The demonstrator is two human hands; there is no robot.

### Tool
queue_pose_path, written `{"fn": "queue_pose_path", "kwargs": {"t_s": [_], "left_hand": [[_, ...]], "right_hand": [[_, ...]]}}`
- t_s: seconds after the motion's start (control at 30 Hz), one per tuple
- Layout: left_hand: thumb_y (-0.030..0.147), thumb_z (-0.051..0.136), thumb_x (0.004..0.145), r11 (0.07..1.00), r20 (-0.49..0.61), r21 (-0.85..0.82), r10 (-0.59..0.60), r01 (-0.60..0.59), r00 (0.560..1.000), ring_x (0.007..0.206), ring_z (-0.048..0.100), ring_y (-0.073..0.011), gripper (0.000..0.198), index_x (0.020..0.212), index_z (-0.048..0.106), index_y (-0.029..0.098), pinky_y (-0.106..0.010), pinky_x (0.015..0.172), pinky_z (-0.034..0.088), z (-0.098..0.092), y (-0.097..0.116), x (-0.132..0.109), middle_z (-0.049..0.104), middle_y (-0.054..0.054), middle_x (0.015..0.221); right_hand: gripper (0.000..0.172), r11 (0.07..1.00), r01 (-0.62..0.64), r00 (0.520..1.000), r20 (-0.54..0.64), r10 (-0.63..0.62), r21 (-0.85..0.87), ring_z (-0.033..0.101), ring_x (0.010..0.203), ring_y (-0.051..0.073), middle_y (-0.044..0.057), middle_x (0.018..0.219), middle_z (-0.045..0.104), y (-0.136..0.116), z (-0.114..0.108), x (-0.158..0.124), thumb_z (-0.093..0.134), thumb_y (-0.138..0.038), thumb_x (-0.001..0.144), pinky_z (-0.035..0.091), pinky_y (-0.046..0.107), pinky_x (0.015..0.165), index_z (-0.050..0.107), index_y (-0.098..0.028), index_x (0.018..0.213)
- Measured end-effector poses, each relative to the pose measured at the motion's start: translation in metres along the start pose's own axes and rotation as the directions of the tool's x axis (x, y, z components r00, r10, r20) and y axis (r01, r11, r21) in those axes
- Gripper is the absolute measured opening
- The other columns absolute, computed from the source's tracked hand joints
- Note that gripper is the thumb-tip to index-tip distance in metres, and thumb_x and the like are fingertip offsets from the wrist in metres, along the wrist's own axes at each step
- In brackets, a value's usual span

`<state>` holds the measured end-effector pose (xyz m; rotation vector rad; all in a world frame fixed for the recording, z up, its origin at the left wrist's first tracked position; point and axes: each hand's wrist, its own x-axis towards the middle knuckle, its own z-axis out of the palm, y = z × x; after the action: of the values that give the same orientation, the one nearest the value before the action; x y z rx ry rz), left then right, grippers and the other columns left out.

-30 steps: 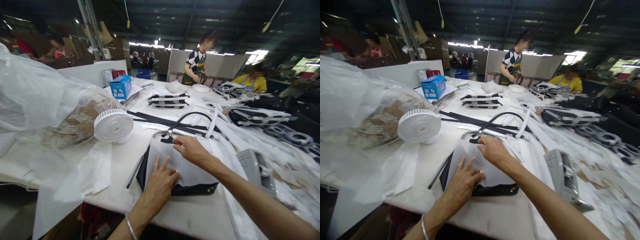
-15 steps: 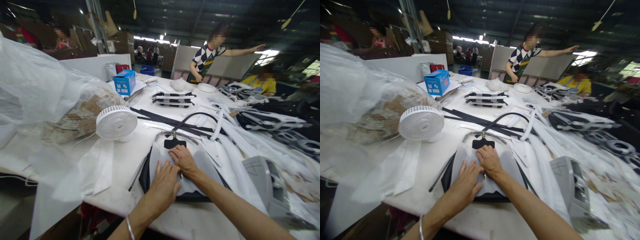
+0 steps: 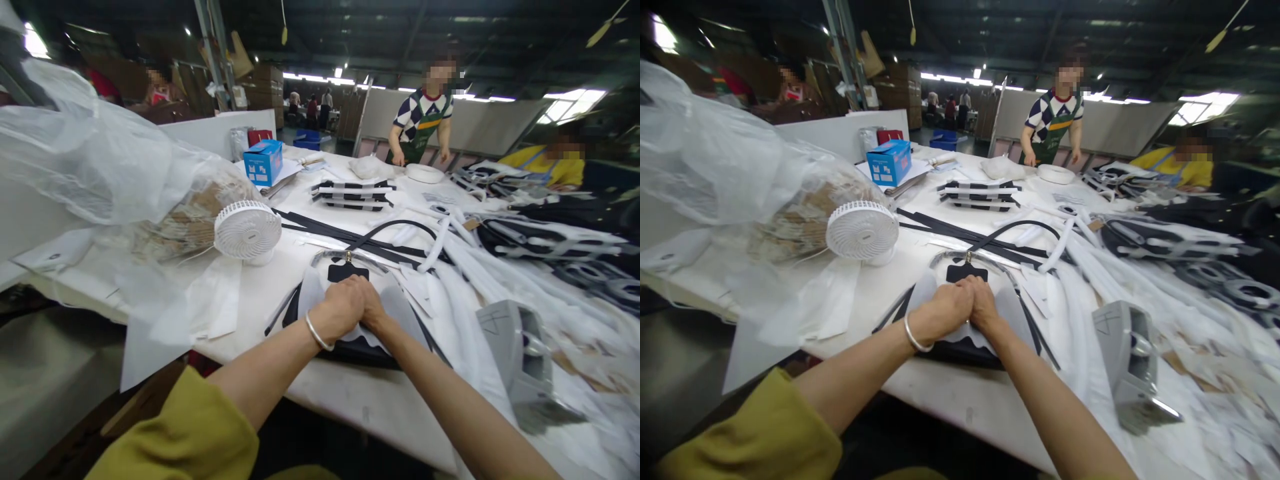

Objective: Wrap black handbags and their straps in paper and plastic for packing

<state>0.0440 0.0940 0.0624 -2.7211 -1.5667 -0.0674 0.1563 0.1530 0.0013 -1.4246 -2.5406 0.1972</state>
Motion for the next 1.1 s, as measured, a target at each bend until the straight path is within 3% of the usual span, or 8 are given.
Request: {"fn": "queue_pose_path", "kwargs": {"t_s": [0.07, 0.17, 0.23, 0.33, 0.43, 0.63, 0.9, 1.1], "left_hand": [[0.003, 0.033, 0.092, 0.994, -0.038, 0.039, -0.105, 0.107, 0.994, 0.096, 0.065, -0.029, 0.036, 0.123, 0.052, -0.001, -0.037, 0.073, 0.051, 0.014, 0.006, -0.009, 0.064, -0.023, 0.11], [0.009, 0.036, 0.094, 0.979, -0.141, 0.057, -0.186, 0.196, 0.972, 0.095, 0.063, -0.0268, 0.031, 0.119, 0.055, 0.008, -0.039, 0.078, 0.051, 0.036, 0.003, -0.018, 0.065, -0.015, 0.103], [0.013, 0.038, 0.096, 0.98, -0.239, 0.062, -0.167, 0.187, 0.956, 0.105, 0.06, -0.0259, 0.03, 0.119, 0.056, 0.012, -0.041, 0.089, 0.048, 0.048, -0.002, -0.02, 0.065, -0.013, 0.108], [0.022, 0.04, 0.098, 0.98, -0.335, 0.049, -0.165, 0.192, 0.928, 0.13, 0.046, -0.0286, 0.034, 0.128, 0.052, 0.012, -0.051, 0.109, 0.034, 0.062, -0.008, -0.018, 0.059, -0.015, 0.129], [0.037, 0.045, 0.097, 0.968, -0.333, 0.012, -0.232, 0.25, 0.914, 0.137, 0.039, -0.033, 0.042, 0.132, 0.052, 0.014, -0.059, 0.113, 0.025, 0.068, -0.01, -0.016, 0.054, -0.016, 0.138], [0.041, 0.054, 0.093, 0.954, -0.329, 0.028, -0.274, 0.3, 0.904, 0.136, 0.042, -0.0382, 0.047, 0.133, 0.057, 0.017, -0.06, 0.112, 0.029, 0.07, -0.013, -0.014, 0.054, -0.017, 0.14], [0.033, 0.052, 0.093, 0.961, -0.334, 0.179, -0.143, 0.212, 0.932, 0.127, 0.05, -0.0412, 0.043, 0.128, 0.062, 0.011, -0.062, 0.107, 0.031, 0.07, -0.022, -0.01, 0.06, -0.022, 0.132], [0.017, 0.048, 0.088, 0.96, -0.293, 0.248, -0.058, 0.135, 0.954, 0.116, 0.058, -0.0358, 0.037, 0.118, 0.068, 0.022, -0.062, 0.104, 0.035, 0.068, -0.029, -0.011, 0.065, -0.015, 0.125]], "right_hand": [[0.02, 0.997, 0.005, 1.0, -0.03, -0.002, 0.078, 0.058, 0.091, 0.018, 0.004, 0.098, 0.069, 0.003, -0.001, -0.001, 0.055, -0.016, 0.09, 0.038, 0.026, 0.081, 0.072, -0.02, 0.097], [0.023, 0.985, -0.055, 0.99, -0.116, 0.075, 0.161, 0.06, 0.089, 0.016, 0.004, 0.094, 0.07, 0.004, -0.001, -0.004, 0.049, -0.016, 0.093, 0.038, 0.026, 0.08, 0.072, -0.019, 0.095], [0.023, 0.989, -0.114, 0.973, -0.191, 0.13, 0.094, 0.06, 0.089, 0.018, 0.005, 0.09, 0.07, 0.003, -0.001, -0.008, 0.049, -0.022, 0.095, 0.037, 0.028, 0.08, 0.07, -0.018, 0.09], [0.022, 0.98, -0.187, 0.948, -0.273, 0.162, -0.07, 0.058, 0.09, 0.022, 0.007, 0.088, 0.069, 0.002, -0.003, -0.011, 0.051, -0.028, 0.095, 0.033, 0.033, 0.08, 0.069, -0.018, 0.084], [0.021, 0.966, -0.208, 0.947, -0.278, 0.161, -0.15, 0.057, 0.092, 0.024, 0.008, 0.088, 0.069, 0.001, -0.004, -0.011, 0.053, -0.028, 0.094, 0.032, 0.035, 0.082, 0.068, -0.018, 0.083], [0.019, 0.959, -0.255, 0.941, -0.262, 0.215, -0.128, 0.056, 0.098, 0.024, 0.007, 0.095, 0.068, -0.002, -0.005, -0.007, 0.054, -0.032, 0.094, 0.034, 0.036, 0.086, 0.068, -0.02, 0.09], [0.032, 0.959, -0.278, 0.942, -0.212, 0.26, -0.061, 0.059, 0.101, 0.025, 0.009, 0.101, 0.069, 0.002, -0.006, -0.001, 0.053, -0.046, 0.094, 0.041, 0.039, 0.088, 0.07, -0.019, 0.097], [0.046, 0.958, -0.284, 0.942, -0.196, 0.273, -0.032, 0.059, 0.105, 0.027, 0.013, 0.102, 0.07, 0.002, -0.01, -0.002, 0.045, -0.052, 0.096, 0.042, 0.044, 0.094, 0.072, -0.015, 0.096]]}}
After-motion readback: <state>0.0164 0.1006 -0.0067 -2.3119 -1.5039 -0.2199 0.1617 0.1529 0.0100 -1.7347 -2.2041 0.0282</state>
